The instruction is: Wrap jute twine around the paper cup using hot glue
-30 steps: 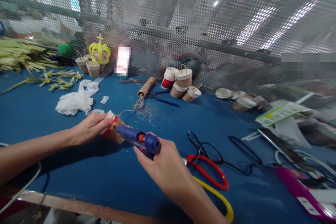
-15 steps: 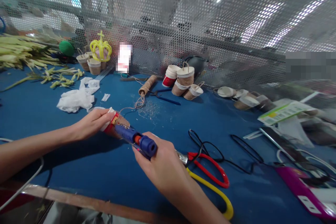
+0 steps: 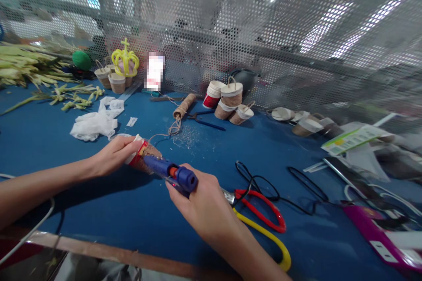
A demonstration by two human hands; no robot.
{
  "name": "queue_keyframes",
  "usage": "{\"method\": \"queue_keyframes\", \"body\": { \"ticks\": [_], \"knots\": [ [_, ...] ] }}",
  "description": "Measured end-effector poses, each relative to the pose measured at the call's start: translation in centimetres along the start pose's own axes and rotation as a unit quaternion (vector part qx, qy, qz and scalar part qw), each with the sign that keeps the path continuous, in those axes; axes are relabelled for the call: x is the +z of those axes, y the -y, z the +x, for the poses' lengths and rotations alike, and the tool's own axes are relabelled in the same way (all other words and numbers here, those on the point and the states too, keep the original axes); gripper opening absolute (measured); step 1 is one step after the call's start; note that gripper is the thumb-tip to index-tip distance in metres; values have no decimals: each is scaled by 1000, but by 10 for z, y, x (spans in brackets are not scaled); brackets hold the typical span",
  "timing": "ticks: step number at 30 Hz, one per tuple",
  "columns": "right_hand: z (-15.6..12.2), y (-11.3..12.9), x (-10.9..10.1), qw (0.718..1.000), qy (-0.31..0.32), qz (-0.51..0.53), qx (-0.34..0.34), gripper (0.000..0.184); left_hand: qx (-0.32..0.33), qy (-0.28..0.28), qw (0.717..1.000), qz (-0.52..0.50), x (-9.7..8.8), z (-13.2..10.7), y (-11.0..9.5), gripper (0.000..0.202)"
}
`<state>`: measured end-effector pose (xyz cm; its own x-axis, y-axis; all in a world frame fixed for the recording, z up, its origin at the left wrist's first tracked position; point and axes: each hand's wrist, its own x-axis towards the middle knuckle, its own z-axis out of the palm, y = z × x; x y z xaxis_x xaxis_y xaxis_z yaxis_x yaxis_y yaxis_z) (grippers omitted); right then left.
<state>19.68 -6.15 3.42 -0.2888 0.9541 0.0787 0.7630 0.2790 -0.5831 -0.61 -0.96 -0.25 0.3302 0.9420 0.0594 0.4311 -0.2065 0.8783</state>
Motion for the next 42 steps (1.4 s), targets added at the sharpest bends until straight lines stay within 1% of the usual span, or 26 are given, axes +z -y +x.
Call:
{"method": "queue_keyframes", "body": {
  "ticks": [5,7,12,18,23,29,36,42],
  "knots": [
    [3,2,-3,993,23,59,97,21,49,22,997,52,-3,-1,5,45],
    [4,2,-5,990,23,77,120,23,75,27,995,67,-4,-1,8,46],
    [7,0,-7,988,17,89,122,22,121,46,989,76,-4,-1,10,44],
    [9,-1,-9,991,17,76,110,24,176,46,979,91,-5,-2,10,37],
    [7,-2,-9,989,29,93,114,23,178,51,978,95,-6,-2,10,36],
    [8,-1,-10,988,33,89,119,25,192,46,976,92,-5,-1,11,35],
    [5,0,-9,987,27,108,118,22,155,53,983,85,-6,-2,9,39],
    [6,0,-9,987,26,95,130,24,149,50,984,87,-5,-2,8,40]
  ]
}}
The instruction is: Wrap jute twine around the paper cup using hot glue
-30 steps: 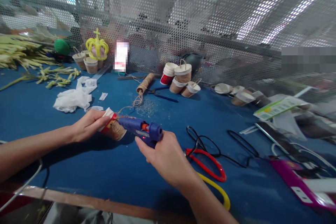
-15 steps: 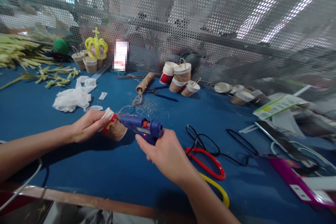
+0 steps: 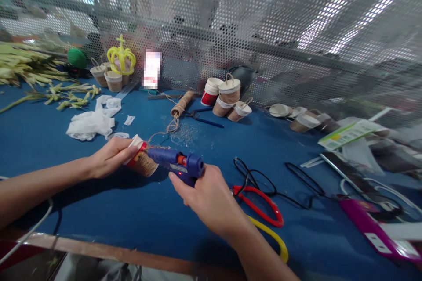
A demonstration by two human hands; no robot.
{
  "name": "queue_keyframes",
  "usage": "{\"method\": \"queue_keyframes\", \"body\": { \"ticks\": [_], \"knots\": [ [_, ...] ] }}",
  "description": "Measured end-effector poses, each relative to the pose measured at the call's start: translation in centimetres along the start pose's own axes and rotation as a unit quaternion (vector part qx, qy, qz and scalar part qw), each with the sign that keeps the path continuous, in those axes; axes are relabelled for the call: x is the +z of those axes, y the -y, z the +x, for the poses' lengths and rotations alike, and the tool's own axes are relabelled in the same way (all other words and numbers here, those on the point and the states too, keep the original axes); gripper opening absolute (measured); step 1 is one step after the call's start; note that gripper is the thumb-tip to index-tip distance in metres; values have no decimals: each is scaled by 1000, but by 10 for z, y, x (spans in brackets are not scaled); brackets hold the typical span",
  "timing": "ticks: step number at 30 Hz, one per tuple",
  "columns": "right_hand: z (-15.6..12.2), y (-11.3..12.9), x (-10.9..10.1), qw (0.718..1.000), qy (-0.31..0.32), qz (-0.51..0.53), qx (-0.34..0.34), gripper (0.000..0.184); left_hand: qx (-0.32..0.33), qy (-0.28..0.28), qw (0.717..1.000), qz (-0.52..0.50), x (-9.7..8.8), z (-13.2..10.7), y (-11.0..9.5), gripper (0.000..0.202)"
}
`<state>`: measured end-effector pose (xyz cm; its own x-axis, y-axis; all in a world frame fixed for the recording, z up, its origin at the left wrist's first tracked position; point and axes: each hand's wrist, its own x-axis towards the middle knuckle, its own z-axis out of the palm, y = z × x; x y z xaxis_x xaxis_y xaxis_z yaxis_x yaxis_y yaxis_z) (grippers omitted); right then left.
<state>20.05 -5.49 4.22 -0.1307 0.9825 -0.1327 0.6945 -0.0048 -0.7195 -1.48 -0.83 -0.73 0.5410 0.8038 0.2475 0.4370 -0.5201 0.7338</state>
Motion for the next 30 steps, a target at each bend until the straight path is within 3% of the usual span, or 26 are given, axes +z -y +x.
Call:
{"method": "queue_keyframes", "body": {
  "ticks": [6,13,19,25,30],
  "knots": [
    [1,0,0,1000,-1,-6,-13,24,2,-6,1000,-4,1,0,1,40],
    [-2,0,3,1000,-11,-15,-5,27,-41,-8,999,-15,1,2,-1,43],
    [-5,-1,8,995,-35,-63,-75,22,-115,-34,992,-44,3,6,-7,43],
    [-8,-2,11,990,-43,-93,-101,18,-153,-49,981,-110,5,10,-9,44],
    [-5,-3,13,985,1,-108,-135,11,-176,-66,973,-137,7,11,-6,44]
  ]
}}
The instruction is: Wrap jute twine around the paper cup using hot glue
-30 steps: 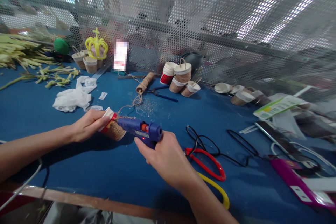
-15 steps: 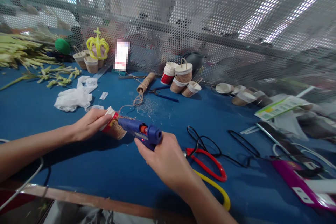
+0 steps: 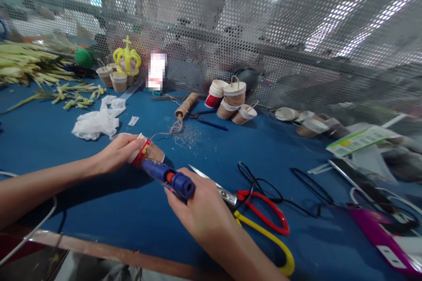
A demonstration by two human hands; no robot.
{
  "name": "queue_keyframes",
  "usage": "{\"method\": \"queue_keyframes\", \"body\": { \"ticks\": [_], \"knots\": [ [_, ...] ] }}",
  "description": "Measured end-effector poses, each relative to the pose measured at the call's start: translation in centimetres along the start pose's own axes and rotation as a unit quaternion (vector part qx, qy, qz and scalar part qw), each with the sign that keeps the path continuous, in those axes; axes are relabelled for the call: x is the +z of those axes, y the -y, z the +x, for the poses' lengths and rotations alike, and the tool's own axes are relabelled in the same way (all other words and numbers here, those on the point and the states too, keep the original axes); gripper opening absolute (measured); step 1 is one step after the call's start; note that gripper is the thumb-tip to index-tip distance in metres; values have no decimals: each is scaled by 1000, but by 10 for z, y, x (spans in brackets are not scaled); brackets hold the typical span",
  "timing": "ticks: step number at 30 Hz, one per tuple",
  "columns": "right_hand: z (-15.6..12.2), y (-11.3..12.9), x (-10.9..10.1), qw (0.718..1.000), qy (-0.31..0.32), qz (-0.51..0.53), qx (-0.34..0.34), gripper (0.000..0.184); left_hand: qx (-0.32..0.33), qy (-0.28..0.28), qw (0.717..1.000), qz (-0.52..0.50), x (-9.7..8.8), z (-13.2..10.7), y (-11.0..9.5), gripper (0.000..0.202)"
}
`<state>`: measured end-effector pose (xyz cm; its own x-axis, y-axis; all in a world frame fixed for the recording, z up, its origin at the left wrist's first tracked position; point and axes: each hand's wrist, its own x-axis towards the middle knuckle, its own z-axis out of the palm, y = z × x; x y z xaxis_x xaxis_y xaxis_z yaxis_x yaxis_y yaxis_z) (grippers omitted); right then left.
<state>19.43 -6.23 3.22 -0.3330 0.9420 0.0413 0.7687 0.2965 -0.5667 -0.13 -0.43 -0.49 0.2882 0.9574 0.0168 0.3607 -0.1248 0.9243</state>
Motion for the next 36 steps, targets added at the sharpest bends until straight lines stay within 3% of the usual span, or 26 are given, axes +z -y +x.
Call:
{"method": "queue_keyframes", "body": {
  "ticks": [4,10,15,20,27,32,36],
  "knots": [
    [0,-1,1,1000,14,-11,-6,11,-3,8,1000,-22,0,0,-1,42],
    [-2,-4,0,1000,-24,-9,3,10,-8,10,1000,-22,1,0,0,44],
    [-2,-4,2,1000,-1,-5,-15,11,4,19,999,-44,1,0,0,42],
    [0,-2,-2,999,-42,10,17,14,7,21,1000,-10,0,-2,-1,43],
    [2,0,-8,994,-34,64,87,24,73,22,994,75,-2,-4,5,40],
    [5,0,-9,982,-18,115,145,24,117,42,988,93,-4,-5,8,40],
    [8,-1,-10,982,-16,105,155,26,153,55,982,96,-5,-6,8,40]
  ]
}}
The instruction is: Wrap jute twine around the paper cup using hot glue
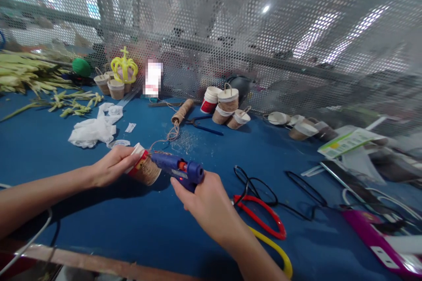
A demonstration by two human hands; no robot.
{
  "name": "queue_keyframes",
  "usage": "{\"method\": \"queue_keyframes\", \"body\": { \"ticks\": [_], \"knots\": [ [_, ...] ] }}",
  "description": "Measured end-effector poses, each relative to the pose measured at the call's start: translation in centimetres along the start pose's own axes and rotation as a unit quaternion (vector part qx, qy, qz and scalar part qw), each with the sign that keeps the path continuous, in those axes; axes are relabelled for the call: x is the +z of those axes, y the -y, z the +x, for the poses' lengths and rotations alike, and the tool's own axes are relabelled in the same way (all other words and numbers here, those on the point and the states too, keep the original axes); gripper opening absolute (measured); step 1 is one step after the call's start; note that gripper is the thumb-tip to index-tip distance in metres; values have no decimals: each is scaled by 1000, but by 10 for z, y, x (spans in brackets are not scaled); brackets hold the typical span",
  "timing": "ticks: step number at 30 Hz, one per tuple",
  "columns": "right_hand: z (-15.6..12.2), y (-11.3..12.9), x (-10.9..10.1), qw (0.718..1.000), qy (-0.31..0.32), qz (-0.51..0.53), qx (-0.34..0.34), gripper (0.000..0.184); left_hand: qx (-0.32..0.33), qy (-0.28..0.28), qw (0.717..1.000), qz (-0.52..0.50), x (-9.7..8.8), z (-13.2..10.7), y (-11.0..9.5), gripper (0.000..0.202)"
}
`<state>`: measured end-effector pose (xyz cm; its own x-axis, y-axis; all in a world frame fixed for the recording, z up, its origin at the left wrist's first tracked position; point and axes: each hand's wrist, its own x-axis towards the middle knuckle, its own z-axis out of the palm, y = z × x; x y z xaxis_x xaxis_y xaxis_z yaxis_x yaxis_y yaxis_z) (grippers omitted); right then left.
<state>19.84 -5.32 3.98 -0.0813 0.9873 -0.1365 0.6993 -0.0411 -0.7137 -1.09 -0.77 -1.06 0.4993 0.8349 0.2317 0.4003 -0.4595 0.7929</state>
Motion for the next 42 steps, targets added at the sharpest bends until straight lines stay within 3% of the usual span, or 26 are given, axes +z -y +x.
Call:
{"method": "queue_keyframes", "body": {
  "ticks": [10,15,20,23,29,32,35,38,40,42],
  "knots": [
    [6,-2,-3,999,26,5,-25,26,48,3,999,12,0,-2,-1,37],
    [7,-4,-16,997,39,61,-37,28,-31,-54,997,-50,-2,0,0,37],
    [29,-21,-37,981,-113,150,-50,25,-153,-148,952,-222,-4,7,7,34],
    [53,-35,-47,980,-165,111,5,22,-172,-174,935,-258,-3,9,10,32],
    [92,-65,-51,981,-144,45,125,26,-167,-151,938,-263,0,7,5,34],
    [102,-75,-51,980,-137,9,146,25,-149,-133,947,-250,1,5,4,36],
    [104,-73,-51,982,-145,-14,118,26,-131,-114,956,-237,3,3,3,38],
    [96,-55,-44,987,-147,-10,62,21,-100,-92,967,-217,4,0,-1,38],
    [87,-37,-32,993,-112,10,18,18,-76,-76,975,-194,3,-3,-5,39],
    [77,-19,-15,998,-35,45,-16,30,-50,-59,982,-170,3,-6,-10,39]
  ]
}}
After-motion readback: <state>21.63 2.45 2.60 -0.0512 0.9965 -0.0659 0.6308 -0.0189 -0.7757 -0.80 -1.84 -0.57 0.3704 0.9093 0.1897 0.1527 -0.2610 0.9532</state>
